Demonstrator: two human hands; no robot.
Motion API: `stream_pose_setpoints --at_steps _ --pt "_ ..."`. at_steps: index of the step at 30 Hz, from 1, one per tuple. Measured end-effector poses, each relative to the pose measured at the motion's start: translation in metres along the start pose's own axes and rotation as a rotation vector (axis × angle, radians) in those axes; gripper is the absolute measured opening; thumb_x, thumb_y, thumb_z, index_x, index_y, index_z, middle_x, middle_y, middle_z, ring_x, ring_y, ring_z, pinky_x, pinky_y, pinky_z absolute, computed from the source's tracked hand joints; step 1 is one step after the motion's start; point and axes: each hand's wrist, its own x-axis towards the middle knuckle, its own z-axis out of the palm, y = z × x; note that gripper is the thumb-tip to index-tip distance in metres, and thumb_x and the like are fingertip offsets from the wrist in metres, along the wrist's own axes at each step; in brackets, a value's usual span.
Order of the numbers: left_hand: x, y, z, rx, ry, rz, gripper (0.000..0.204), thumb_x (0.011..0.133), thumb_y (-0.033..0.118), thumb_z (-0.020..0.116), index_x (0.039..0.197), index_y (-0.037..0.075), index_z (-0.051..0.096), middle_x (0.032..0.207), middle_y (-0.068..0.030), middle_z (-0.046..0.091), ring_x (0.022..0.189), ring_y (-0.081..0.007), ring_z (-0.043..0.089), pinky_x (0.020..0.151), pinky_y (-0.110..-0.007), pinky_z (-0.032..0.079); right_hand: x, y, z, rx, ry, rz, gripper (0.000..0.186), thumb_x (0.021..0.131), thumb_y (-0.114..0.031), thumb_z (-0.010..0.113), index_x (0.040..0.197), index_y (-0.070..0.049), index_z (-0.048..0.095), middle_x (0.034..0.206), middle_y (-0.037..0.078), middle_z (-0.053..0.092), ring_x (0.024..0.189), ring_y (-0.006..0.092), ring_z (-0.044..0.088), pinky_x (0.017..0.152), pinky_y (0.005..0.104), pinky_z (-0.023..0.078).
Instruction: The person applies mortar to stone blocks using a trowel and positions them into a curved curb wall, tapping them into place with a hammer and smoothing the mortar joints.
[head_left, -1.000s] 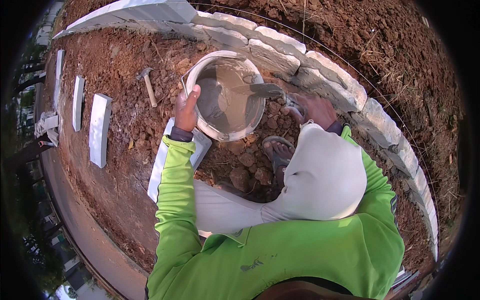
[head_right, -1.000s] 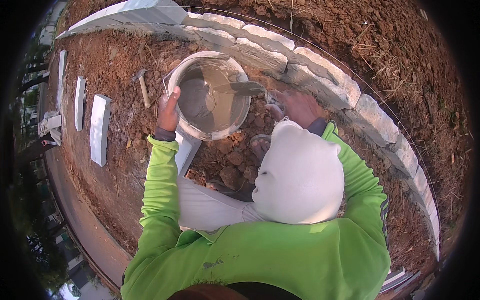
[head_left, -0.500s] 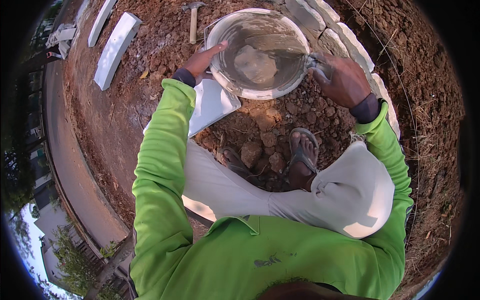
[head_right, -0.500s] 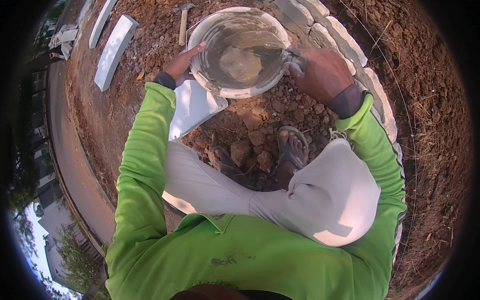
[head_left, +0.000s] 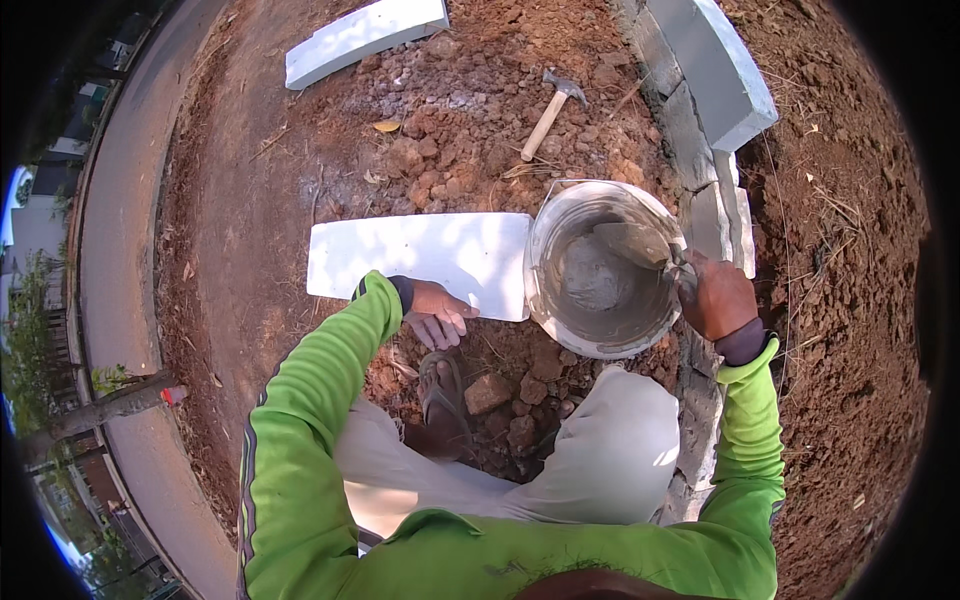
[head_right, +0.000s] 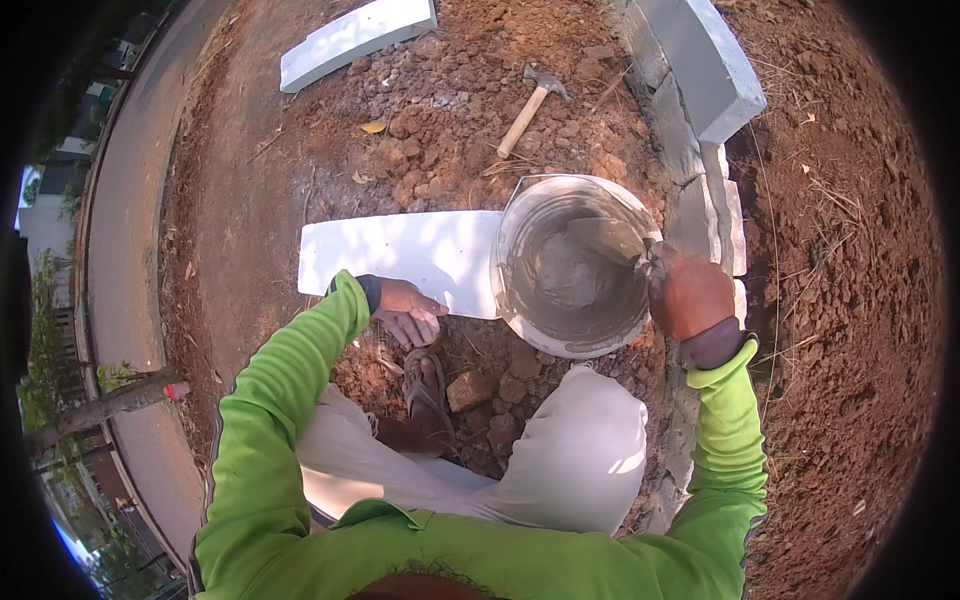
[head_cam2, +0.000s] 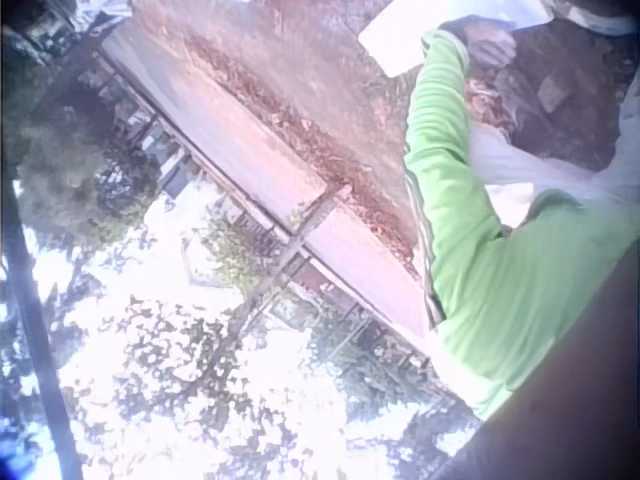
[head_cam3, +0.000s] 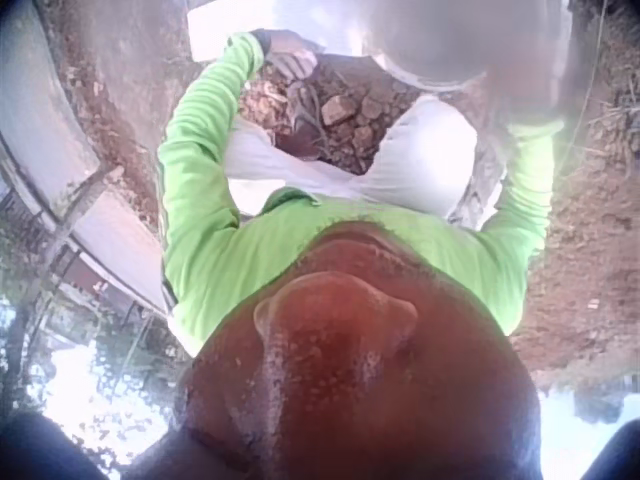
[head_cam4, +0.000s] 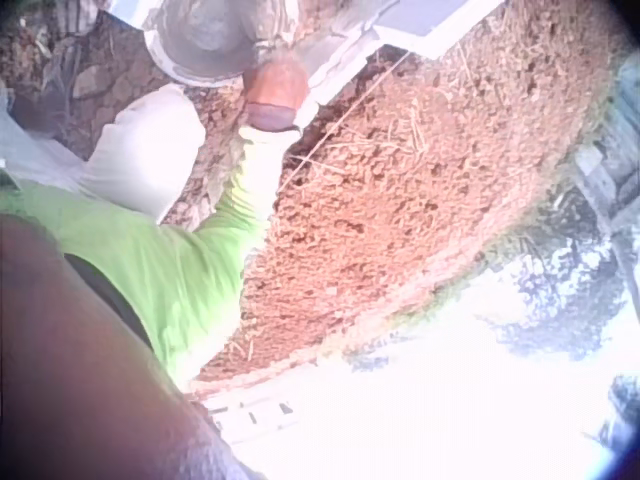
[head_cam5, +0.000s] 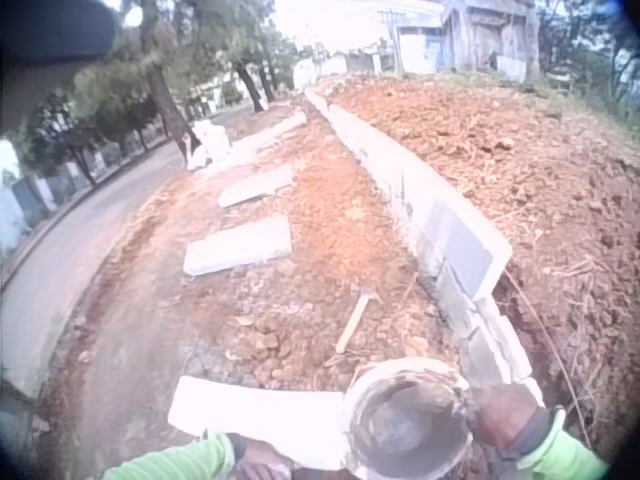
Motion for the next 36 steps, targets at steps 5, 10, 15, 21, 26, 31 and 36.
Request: stream_pose_setpoints --at_steps 5,10,15,21,26,31,36 --pt "0.085 -0.081 0.040 -0.570 0.017 0.187 0.113 0.080 0.074 0.068 0.158 0.007 0.020 0.147 -0.0257 0.042 0.134 -0.0409 0.046 0.111 -0.055 0.040 0.001 0.001 0.008 0.145 -0.083 -0.060 0.042 0.079 -0.011 0.073 0.119 -0.007 0.062 0.091 0.021 0.069 0.084 0.0419 0.066 0.076 0.0504 0.053" --pt "0.155 -0.047 0.087 -1.528 0.388 0.642 0.087 0.082 0.055 0.077 0.150 0.020 0.035 0.139 -0.0164 0.049 0.131 -0.0312 0.048 0.110 -0.050 0.039 0.003 -0.010 0.008 -0.061 -0.008 -0.080 0.043 0.083 -0.022 0.075 0.121 -0.005 0.063 0.098 0.021 0.070 0.091 0.0400 0.067 0.078 0.0489 0.054" --pt "0.168 -0.012 0.092 -1.965 0.399 0.969 0.066 0.084 0.034 0.080 0.139 0.020 0.048 0.143 -0.0100 0.047 0.128 -0.0299 0.048 0.106 -0.048 0.043 -0.007 -0.030 -0.019 0.017 0.290 -0.130 0.044 0.088 -0.026 0.074 0.123 -0.001 0.063 0.109 0.024 0.068 0.098 0.0396 0.067 0.083 0.0452 0.054" --pt "0.139 -0.027 0.106 -1.924 0.552 1.008 0.065 0.081 0.037 0.080 0.136 0.020 0.050 0.139 -0.0087 0.050 0.125 -0.0314 0.051 0.099 -0.047 0.050 -0.065 -0.037 -0.046 0.458 0.397 -0.129 0.029 0.091 -0.016 0.073 0.112 0.003 0.064 0.100 0.018 0.068 0.094 0.0299 0.067 0.086 0.0385 0.051" --pt "0.070 -0.045 0.103 -1.902 0.439 1.381 0.055 0.089 0.039 0.066 0.134 0.010 0.052 0.128 -0.0112 0.063 0.116 -0.0336 0.062 0.097 -0.053 0.052 -0.063 -0.063 -0.058 0.550 0.394 -0.460 0.035 0.082 -0.006 0.078 0.113 0.000 0.064 0.103 0.017 0.068 0.095 0.0318 0.067 0.088 0.0383 0.051" --pt "-0.044 -0.075 0.084 -1.872 0.498 1.242 0.054 0.091 0.038 0.061 0.135 0.008 0.051 0.131 -0.0145 0.061 0.118 -0.0343 0.062 0.100 -0.054 0.050 0.037 -0.174 -0.053 0.199 0.417 -0.872 0.105 0.069 -0.002 0.080 0.156 -0.038 0.033 0.149 0.013 0.044 0.138 0.0346 0.042 0.111 0.0526 0.034" --pt "-0.108 -0.117 0.073 -1.732 0.206 1.335 0.045 0.101 0.032 0.047 0.133 0.000 0.056 0.129 -0.0183 0.065 0.115 -0.0346 0.066 0.102 -0.050 0.052 0.157 -0.287 -0.053 0.065 0.764 -1.476 0.083 0.072 -0.021 0.078 0.147 -0.011 0.044 0.141 0.021 0.052 0.132 0.0353 0.050 0.116 0.0473 0.032"
